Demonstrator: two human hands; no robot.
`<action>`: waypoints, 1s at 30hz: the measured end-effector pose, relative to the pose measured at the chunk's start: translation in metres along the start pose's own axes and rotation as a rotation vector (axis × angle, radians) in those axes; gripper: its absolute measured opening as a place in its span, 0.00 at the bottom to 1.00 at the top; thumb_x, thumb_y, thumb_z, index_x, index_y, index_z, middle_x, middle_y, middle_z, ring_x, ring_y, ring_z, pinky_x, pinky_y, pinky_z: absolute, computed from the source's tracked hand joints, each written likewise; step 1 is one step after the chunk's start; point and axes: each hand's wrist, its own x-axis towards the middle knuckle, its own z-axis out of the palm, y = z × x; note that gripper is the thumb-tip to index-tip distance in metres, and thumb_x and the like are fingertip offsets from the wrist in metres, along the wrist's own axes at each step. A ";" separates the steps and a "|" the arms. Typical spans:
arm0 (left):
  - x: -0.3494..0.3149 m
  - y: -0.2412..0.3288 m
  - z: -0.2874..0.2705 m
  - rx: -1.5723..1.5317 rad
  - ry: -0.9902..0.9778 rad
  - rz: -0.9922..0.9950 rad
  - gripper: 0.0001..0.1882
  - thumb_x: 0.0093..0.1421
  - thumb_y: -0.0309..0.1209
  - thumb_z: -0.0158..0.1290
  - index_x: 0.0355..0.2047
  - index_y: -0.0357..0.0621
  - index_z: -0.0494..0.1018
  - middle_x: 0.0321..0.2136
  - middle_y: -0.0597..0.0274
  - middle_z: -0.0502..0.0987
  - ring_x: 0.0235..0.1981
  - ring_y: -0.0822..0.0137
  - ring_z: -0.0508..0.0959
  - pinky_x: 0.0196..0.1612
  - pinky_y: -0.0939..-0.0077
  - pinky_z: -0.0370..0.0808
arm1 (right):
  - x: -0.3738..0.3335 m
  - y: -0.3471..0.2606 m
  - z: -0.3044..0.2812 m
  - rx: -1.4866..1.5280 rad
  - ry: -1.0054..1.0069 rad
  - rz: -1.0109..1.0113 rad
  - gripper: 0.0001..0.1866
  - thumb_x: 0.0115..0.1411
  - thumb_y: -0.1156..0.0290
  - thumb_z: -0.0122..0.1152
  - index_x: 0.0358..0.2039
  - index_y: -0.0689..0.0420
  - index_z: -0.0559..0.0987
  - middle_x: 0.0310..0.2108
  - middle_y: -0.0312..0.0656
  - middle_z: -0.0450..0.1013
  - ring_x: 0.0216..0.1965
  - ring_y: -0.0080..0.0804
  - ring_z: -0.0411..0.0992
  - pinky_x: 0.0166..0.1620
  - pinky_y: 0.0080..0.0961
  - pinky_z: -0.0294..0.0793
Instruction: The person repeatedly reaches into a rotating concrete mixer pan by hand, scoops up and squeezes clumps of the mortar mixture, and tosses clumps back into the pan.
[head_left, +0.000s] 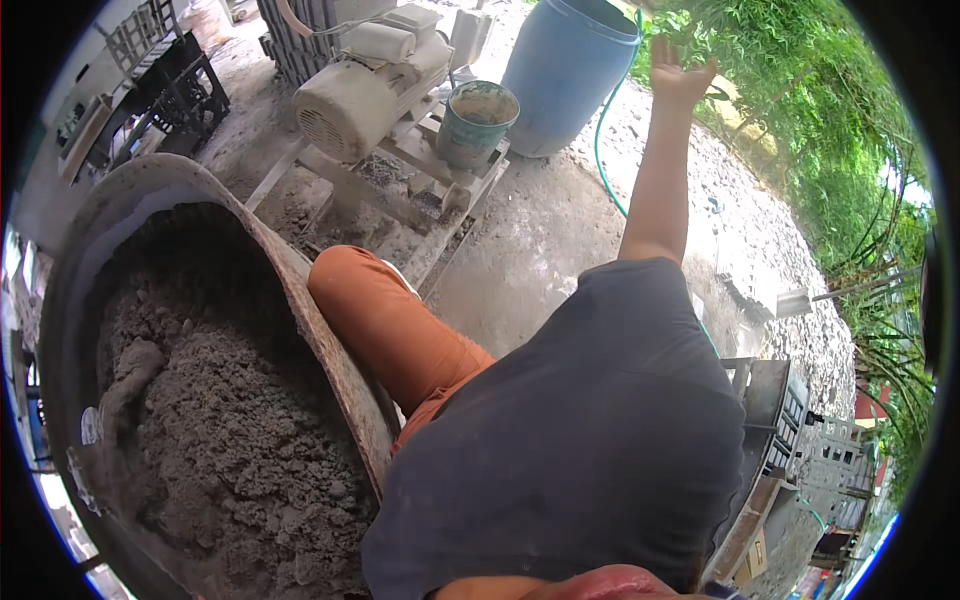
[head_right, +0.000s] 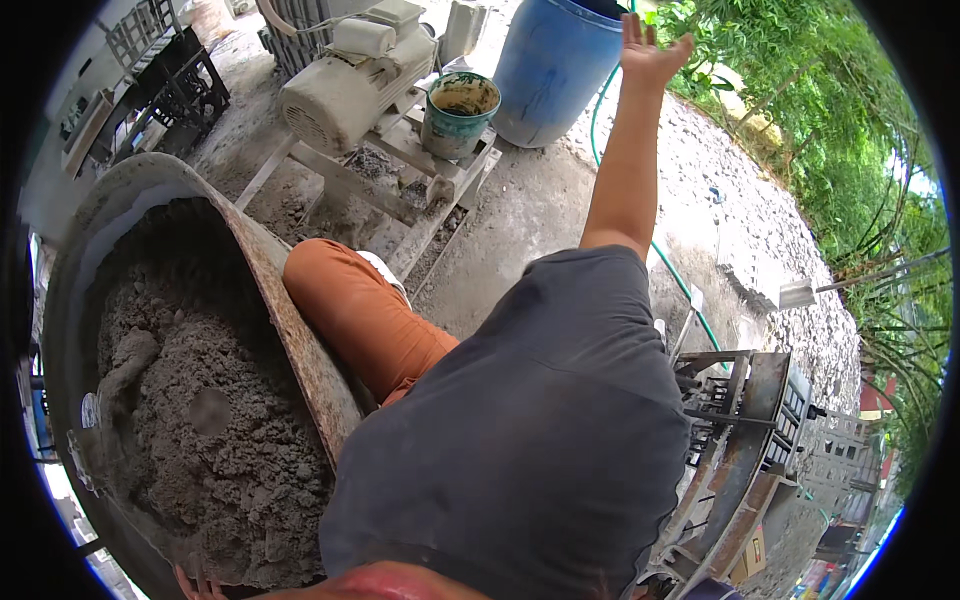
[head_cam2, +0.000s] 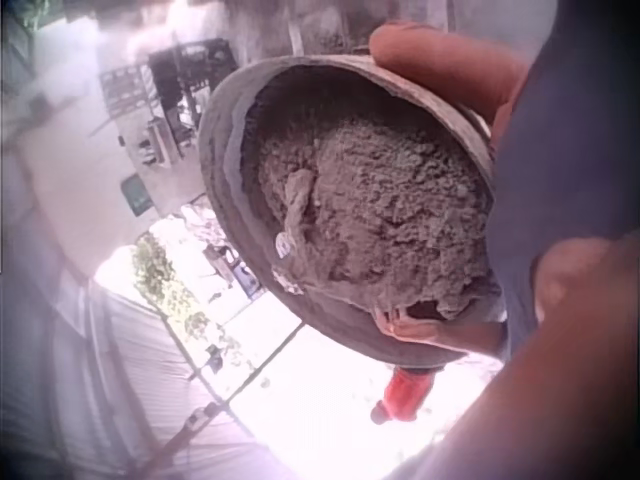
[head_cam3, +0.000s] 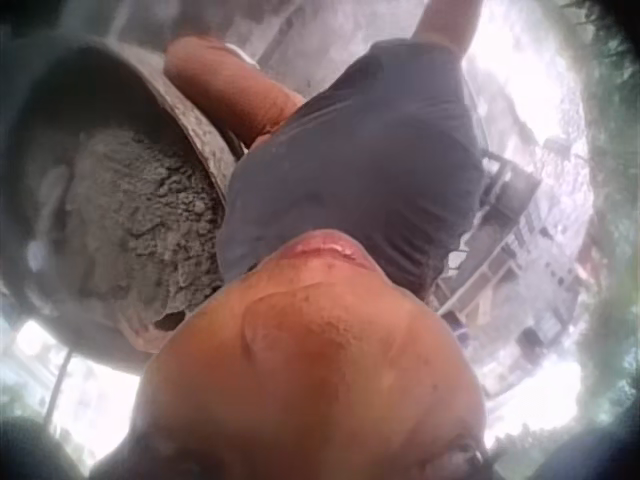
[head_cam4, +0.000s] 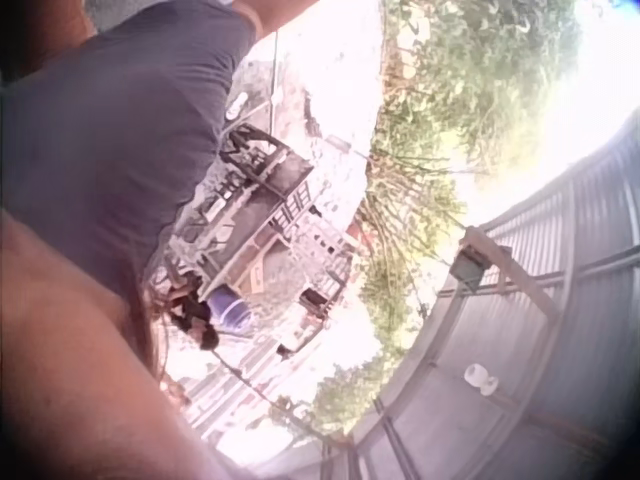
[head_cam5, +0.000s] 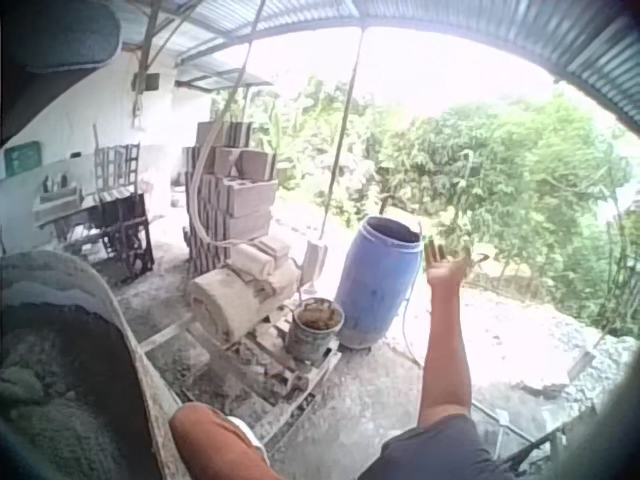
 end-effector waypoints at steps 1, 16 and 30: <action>-0.005 -0.013 -0.002 0.031 0.001 -0.042 0.26 0.66 0.49 0.34 0.56 0.46 0.64 0.56 0.48 0.65 0.55 0.55 0.67 0.48 0.60 0.71 | -0.015 0.024 -0.005 0.000 -0.031 0.119 0.25 0.58 0.54 0.57 0.47 0.62 0.71 0.44 0.50 0.69 0.47 0.42 0.69 0.47 0.37 0.74; -0.031 -0.097 -0.009 0.364 -0.042 -0.021 0.20 0.67 0.37 0.35 0.44 0.36 0.72 0.60 0.49 0.60 0.52 0.53 0.71 0.48 0.67 0.72 | -0.336 0.214 0.102 -0.180 -1.191 1.004 0.16 0.63 0.60 0.52 0.39 0.61 0.77 0.28 0.36 0.72 0.29 0.24 0.71 0.34 0.23 0.72; -0.011 -0.106 0.068 0.250 0.042 -0.300 0.19 0.62 0.32 0.44 0.53 0.49 0.71 0.60 0.53 0.56 0.43 0.72 0.75 0.48 0.73 0.69 | -0.436 0.317 0.201 -0.189 -2.232 0.671 0.14 0.65 0.66 0.54 0.45 0.61 0.77 0.36 0.38 0.75 0.38 0.22 0.73 0.43 0.21 0.73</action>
